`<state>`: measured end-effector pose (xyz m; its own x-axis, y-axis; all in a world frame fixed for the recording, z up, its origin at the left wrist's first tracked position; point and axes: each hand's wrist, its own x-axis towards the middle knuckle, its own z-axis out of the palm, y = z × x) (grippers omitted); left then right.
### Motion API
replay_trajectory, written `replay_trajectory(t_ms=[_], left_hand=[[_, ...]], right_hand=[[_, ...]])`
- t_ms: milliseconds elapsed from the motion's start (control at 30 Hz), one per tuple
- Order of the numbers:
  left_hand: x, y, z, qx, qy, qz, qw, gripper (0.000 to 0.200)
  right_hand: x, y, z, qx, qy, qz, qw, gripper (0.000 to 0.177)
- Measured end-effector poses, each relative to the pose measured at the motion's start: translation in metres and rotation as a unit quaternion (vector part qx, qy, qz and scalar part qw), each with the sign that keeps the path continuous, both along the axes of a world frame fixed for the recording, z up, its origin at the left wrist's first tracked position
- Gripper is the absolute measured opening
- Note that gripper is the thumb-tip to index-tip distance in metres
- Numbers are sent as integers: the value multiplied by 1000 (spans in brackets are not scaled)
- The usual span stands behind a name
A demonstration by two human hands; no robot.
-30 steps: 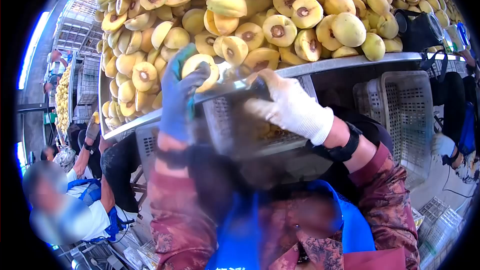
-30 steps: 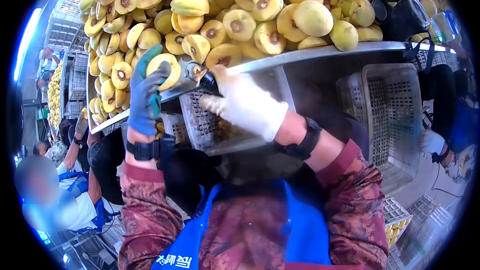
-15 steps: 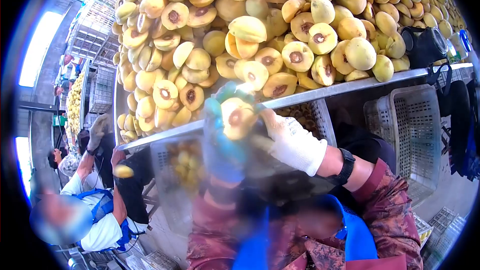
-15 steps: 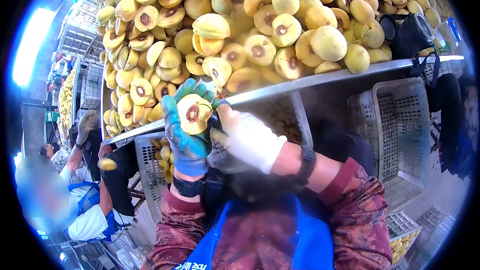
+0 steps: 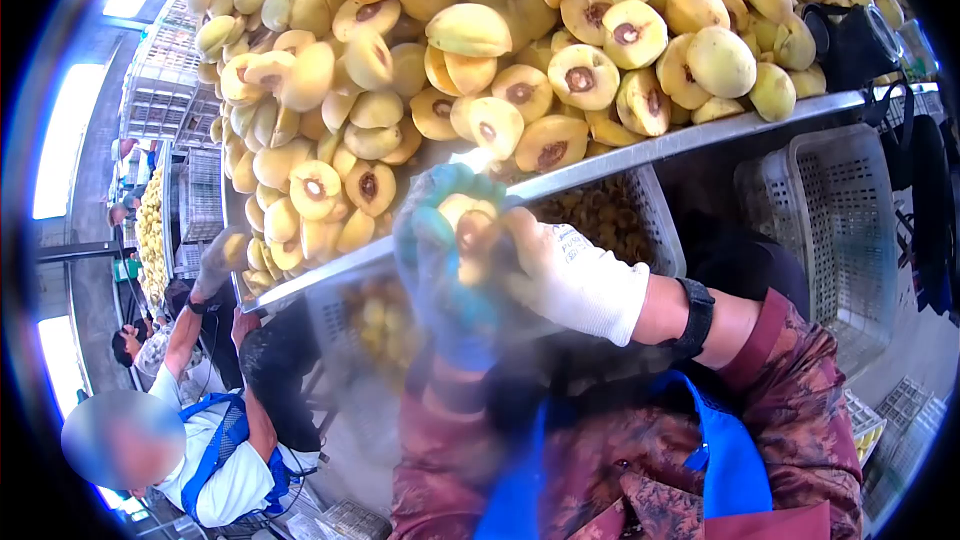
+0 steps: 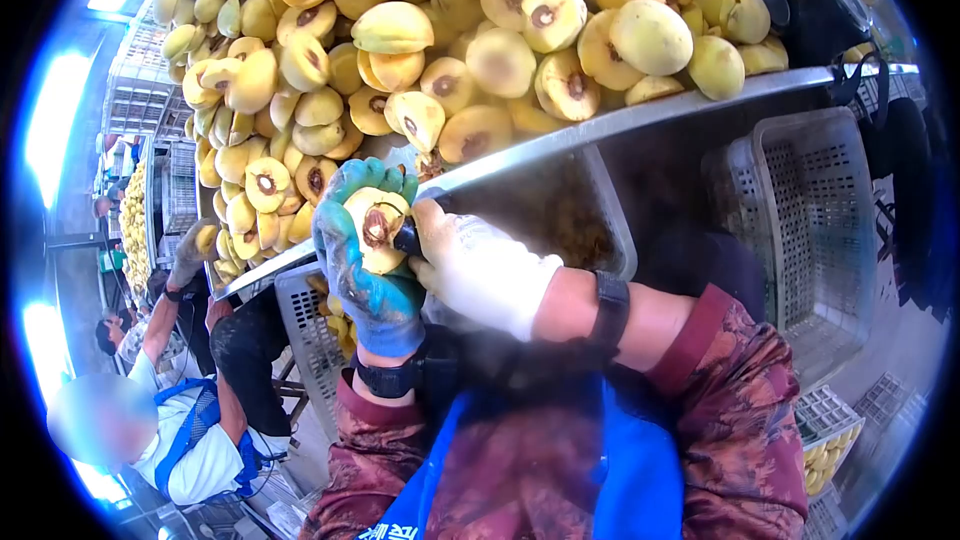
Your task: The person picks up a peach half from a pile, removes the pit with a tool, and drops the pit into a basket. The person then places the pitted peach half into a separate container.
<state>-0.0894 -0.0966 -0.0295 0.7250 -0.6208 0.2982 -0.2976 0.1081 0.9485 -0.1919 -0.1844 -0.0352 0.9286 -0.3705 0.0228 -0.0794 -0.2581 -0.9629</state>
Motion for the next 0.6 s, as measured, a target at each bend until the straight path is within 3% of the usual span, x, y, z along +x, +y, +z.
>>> replay_trajectory(t_ms=[67,133,267,367,467,600], left_hand=[[-3,-2,3,-57,82,-13,995,50],[-2,-4,6,-96,153,-33,983,52],[-2,-1,5,-82,135,-37,987,51],[-6,0,3,-89,138,-36,986,51],[-6,5,-4,-9,-34,0,999,51],[-5,7,-8,18,8,3,1000,51]], right_hand=[[4,4,-8,15,-59,-17,998,29],[3,4,-3,35,-39,-21,998,28],[2,3,0,6,-13,-21,1000,28],[-2,1,6,73,34,12,997,29],[-5,6,3,23,41,8,999,32],[-10,9,3,37,46,20,998,36]])
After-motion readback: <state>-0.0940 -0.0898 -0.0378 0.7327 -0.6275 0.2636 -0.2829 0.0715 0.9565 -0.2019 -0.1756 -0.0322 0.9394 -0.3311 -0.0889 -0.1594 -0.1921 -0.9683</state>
